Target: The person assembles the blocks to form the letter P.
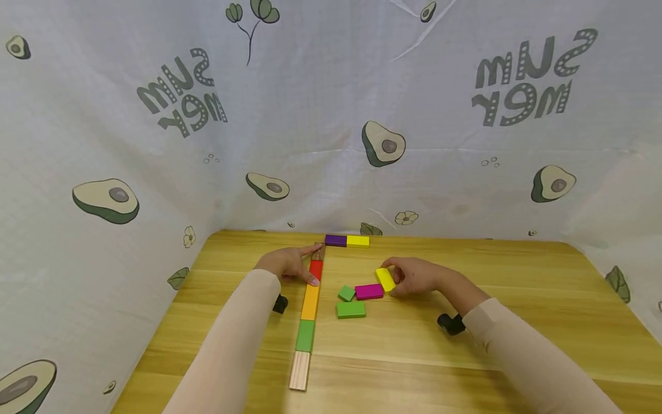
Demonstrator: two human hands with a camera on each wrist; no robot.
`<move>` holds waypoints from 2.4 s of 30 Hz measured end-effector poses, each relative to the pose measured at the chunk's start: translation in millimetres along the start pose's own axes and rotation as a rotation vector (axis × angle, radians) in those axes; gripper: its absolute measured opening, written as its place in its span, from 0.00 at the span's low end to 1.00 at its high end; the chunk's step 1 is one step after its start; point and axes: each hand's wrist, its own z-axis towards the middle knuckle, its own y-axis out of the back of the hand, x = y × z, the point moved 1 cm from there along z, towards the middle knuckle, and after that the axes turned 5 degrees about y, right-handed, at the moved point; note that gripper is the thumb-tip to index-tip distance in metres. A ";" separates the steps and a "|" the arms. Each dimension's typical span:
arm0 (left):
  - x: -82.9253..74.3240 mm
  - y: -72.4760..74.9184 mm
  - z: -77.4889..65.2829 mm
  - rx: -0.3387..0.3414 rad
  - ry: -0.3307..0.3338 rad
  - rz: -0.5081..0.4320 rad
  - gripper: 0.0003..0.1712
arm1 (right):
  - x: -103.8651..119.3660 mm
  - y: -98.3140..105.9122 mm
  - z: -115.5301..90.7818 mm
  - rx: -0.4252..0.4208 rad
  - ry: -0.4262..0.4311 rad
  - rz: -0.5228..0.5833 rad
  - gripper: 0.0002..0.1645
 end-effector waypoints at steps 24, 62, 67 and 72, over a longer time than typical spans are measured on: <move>-0.8 1.5 3.0 -0.001 0.010 0.015 0.65 | -17.6 5.1 39.5 -0.250 -0.058 0.040 0.46; 1.6 3.2 5.1 -0.004 0.024 0.015 0.67 | 74.3 -54.2 38.5 0.023 0.276 -0.192 0.20; 1.3 4.2 3.8 0.000 0.026 0.018 0.67 | 77.9 -57.7 48.1 -0.086 0.226 -0.152 0.18; 1.8 5.0 3.0 -0.001 0.020 0.041 0.66 | 81.8 -62.8 61.6 -0.201 0.135 -0.096 0.20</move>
